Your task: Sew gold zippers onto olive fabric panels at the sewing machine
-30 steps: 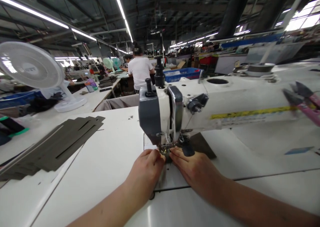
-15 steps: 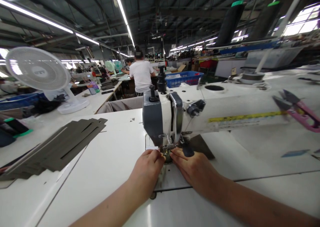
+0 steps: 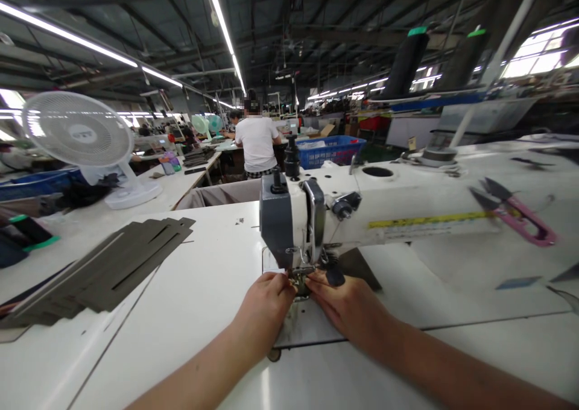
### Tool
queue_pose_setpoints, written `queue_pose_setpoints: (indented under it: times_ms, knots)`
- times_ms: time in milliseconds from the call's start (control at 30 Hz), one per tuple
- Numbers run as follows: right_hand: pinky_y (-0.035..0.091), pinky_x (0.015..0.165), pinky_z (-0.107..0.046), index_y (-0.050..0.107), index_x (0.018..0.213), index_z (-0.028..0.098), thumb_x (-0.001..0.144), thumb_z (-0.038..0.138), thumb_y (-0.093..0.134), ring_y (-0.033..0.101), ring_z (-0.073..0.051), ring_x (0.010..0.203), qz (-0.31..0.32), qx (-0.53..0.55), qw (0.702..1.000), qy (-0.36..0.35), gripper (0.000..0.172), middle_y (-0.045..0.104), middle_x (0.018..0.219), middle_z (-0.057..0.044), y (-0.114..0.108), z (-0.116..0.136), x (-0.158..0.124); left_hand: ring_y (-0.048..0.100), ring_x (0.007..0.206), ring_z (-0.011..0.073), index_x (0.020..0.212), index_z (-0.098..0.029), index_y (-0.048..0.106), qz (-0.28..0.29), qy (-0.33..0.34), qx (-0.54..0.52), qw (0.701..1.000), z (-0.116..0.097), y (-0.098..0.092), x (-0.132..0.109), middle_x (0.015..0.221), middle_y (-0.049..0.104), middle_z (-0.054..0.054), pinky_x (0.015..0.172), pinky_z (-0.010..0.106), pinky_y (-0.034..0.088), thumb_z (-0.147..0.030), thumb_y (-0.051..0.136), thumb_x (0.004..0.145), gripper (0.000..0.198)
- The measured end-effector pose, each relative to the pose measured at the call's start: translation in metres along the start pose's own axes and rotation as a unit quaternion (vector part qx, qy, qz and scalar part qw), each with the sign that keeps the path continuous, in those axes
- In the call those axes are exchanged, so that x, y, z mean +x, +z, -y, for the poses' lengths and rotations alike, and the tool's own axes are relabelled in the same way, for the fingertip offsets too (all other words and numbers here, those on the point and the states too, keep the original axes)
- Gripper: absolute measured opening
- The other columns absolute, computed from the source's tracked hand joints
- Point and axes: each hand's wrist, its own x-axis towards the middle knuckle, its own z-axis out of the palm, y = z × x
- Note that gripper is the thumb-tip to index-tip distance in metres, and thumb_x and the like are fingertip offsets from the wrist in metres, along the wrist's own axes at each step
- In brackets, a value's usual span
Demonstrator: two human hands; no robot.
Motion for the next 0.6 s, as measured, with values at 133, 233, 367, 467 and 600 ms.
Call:
queue_pose_setpoints:
  times_ms: [133,233,367,467,600]
  knots:
    - [0.048,0.072,-0.038,0.059,0.089,0.011,0.075,0.018,0.057,0.057,-0.027,0.087,0.008,-0.167,0.983,0.071,0.016,0.062,0.091,-0.014,-0.015,-0.009,-0.01,0.058,0.078,0.0191,0.085,-0.013,0.06,-0.01,-0.007,-0.006,1.0,-0.004,-0.006,-0.003,0.083,0.06,0.008,0.073,0.033,0.052,-0.007,0.052,0.081,0.011]
    - [0.045,0.059,-0.035,0.056,0.069,0.015,0.067,0.005,0.053,0.057,-0.025,0.069,0.036,-0.26,0.962,0.075,0.011,0.06,0.072,-0.01,-0.027,0.008,-0.027,0.056,0.091,0.024,0.1,-0.014,0.057,-0.018,0.007,-0.034,0.999,-0.025,-0.02,-0.009,0.095,0.06,0.011,0.081,0.043,0.049,-0.017,0.053,0.082,0.018]
    - [0.04,0.05,-0.028,0.055,0.072,0.018,0.07,0.006,0.048,0.054,-0.018,0.055,0.022,-0.148,0.989,0.005,0.014,0.058,0.065,-0.003,-0.033,0.057,-0.054,0.051,0.107,0.025,0.118,-0.015,0.047,0.017,0.059,-0.094,0.994,-0.057,-0.034,-0.016,0.11,0.057,0.012,0.092,0.045,0.043,-0.023,0.054,0.082,0.037]
    - [0.041,0.051,-0.024,0.056,0.076,0.017,0.077,0.008,0.046,0.057,-0.015,0.058,0.044,-0.03,0.998,0.016,0.014,0.06,0.067,-0.002,-0.038,0.08,-0.069,0.056,0.095,0.0199,0.095,-0.017,0.055,0.018,0.053,-0.111,0.992,-0.064,-0.035,-0.016,0.102,0.06,0.009,0.083,0.036,0.049,-0.012,0.044,0.083,0.017]
    - [0.041,0.052,-0.02,0.058,0.074,0.019,0.076,0.01,0.048,0.06,-0.013,0.058,0.128,0.164,0.966,0.156,0.014,0.064,0.064,0.001,-0.047,0.085,-0.086,0.057,0.098,0.0199,0.09,-0.016,0.056,0.021,0.087,-0.127,0.988,-0.063,-0.031,-0.014,0.103,0.061,0.009,0.091,0.038,0.045,-0.006,0.045,0.076,0.02]
